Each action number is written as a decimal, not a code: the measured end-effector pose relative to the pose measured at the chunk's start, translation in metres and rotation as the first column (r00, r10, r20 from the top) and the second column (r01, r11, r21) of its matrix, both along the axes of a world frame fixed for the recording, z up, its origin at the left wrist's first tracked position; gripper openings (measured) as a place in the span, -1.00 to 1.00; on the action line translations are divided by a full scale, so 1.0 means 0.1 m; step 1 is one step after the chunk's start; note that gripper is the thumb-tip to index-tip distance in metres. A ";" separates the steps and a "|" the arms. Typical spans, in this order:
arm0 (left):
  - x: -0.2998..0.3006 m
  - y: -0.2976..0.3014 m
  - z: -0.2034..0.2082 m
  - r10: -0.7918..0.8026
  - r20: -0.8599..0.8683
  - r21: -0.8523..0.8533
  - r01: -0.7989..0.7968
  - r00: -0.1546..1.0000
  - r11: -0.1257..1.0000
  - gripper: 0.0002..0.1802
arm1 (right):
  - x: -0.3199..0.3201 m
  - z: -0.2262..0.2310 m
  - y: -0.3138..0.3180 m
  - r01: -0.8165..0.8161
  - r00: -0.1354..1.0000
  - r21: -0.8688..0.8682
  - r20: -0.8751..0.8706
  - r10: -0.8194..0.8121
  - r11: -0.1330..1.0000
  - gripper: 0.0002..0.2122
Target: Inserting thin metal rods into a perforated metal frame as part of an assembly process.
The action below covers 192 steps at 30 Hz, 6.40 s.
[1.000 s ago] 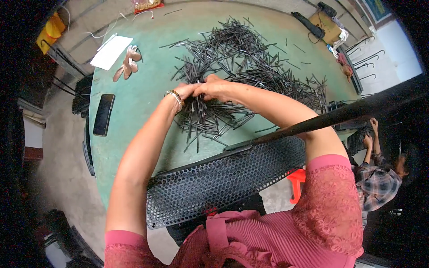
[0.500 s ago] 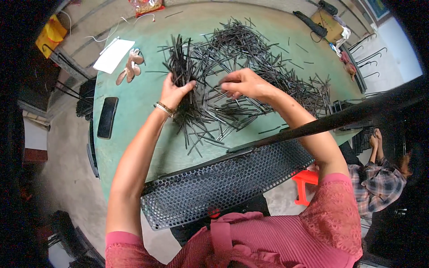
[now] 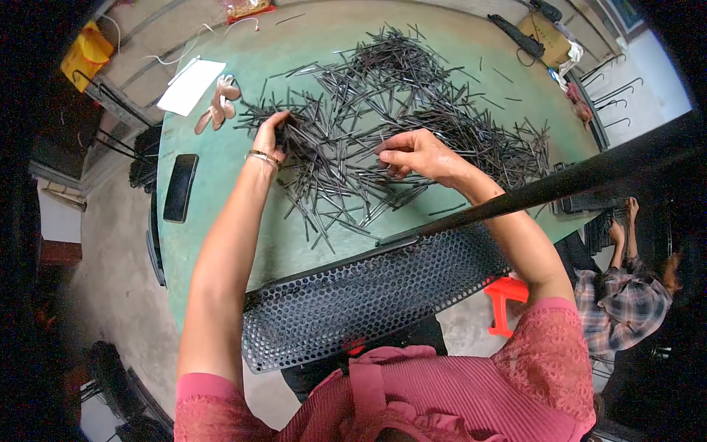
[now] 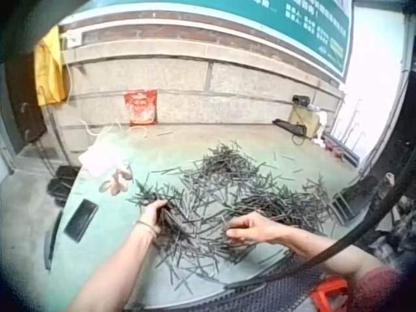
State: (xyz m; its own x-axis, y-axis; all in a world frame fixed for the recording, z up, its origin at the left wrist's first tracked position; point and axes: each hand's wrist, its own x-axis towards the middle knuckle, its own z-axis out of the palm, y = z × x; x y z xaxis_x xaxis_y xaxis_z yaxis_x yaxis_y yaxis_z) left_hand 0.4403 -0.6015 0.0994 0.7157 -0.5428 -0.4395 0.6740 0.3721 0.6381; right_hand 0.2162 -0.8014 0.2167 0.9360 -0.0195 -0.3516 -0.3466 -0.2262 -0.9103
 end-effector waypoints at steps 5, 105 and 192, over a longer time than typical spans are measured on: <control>-0.17 -0.05 0.03 0.123 0.077 -0.054 -0.120 0.989 0.991 -0.54 | -0.07 -0.02 -0.09 0.051 0.999 -0.024 -0.002 -0.051 0.998 -0.69; -0.99 1.33 0.93 -0.188 0.872 0.396 -0.426 0.452 0.813 -0.69 | -1.94 0.43 1.70 0.278 0.664 -0.166 0.745 -0.064 0.946 -0.86; -2.67 3.01 -0.32 0.231 0.900 0.240 -0.862 0.371 0.447 -0.77 | -0.67 -0.19 2.84 0.228 0.495 -0.176 0.868 0.041 0.958 -0.87</control>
